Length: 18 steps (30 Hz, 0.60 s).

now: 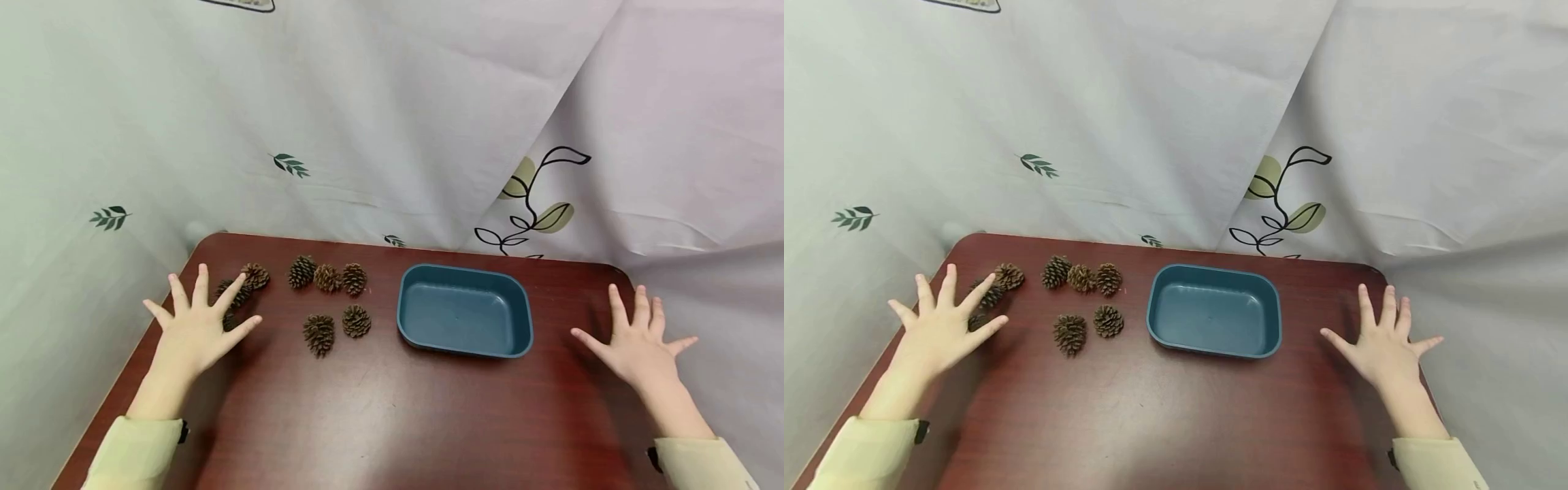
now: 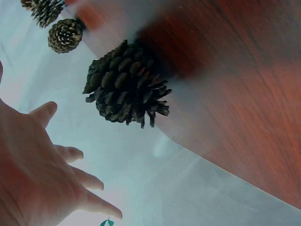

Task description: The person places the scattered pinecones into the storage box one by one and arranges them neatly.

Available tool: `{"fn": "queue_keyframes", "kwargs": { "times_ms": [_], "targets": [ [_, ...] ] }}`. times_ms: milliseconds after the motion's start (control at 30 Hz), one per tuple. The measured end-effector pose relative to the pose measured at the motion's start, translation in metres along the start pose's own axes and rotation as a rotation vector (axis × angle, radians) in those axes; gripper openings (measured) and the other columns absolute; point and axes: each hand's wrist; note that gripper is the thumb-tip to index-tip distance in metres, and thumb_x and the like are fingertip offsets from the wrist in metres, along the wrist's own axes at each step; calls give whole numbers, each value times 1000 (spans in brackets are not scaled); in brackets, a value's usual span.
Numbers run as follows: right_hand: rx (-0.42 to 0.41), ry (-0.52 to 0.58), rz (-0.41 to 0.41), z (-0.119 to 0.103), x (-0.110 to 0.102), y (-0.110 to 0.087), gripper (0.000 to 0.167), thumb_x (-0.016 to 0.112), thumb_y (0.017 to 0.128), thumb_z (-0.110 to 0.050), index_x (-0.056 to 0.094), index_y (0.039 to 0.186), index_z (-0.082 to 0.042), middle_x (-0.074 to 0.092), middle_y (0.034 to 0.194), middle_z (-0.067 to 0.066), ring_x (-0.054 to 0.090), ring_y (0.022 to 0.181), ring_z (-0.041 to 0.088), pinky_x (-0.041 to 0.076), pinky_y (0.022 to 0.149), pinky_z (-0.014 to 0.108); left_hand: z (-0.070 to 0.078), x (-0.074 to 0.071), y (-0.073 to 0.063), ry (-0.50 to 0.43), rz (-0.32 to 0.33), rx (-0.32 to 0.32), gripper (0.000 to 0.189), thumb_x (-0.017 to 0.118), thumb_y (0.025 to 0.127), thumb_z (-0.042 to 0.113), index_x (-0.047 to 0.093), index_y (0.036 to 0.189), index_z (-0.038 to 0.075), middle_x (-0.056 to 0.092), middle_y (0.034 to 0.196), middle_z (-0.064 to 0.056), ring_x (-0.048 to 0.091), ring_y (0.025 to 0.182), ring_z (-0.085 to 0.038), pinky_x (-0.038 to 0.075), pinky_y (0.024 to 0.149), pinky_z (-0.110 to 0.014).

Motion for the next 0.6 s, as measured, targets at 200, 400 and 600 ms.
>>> {"fn": "queue_keyframes", "kwargs": {
  "times_ms": [200, 400, 600],
  "targets": [
    [-18, 7, 13, -1, -2, -1, 115, 58, 96, -75, -10, 171, -21, -13, 171, 36, -13, 157, 62, -9, 84, 105, -1, 4, 0, -3, -1, 0, 87, 53, 99, 74, 28, 169, 30, 3, 171, -40, -11, 148, -77, -10, 97, -102],
    [-28, 11, 20, -6, -4, -1, 113, 58, 96, -74, -8, 172, -21, -8, 171, 38, -11, 157, 61, -8, 86, 105, -5, 9, 1, -10, 16, 2, 87, 55, 99, 71, 24, 170, 31, 2, 171, -40, -9, 149, -77, -9, 96, -102],
    [-42, 18, 36, -11, -6, -3, 111, 57, 97, -73, -3, 172, -18, -6, 171, 38, -9, 157, 62, -3, 88, 106, -15, 12, -2, -24, 45, 4, 88, 54, 100, 70, 24, 170, 25, 4, 171, -40, -5, 149, -77, -9, 97, -102]
  ]
}}
Point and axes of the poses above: each hand's wrist, its own y-axis towards the middle knuckle, its own x-axis out of the palm, z = x × y
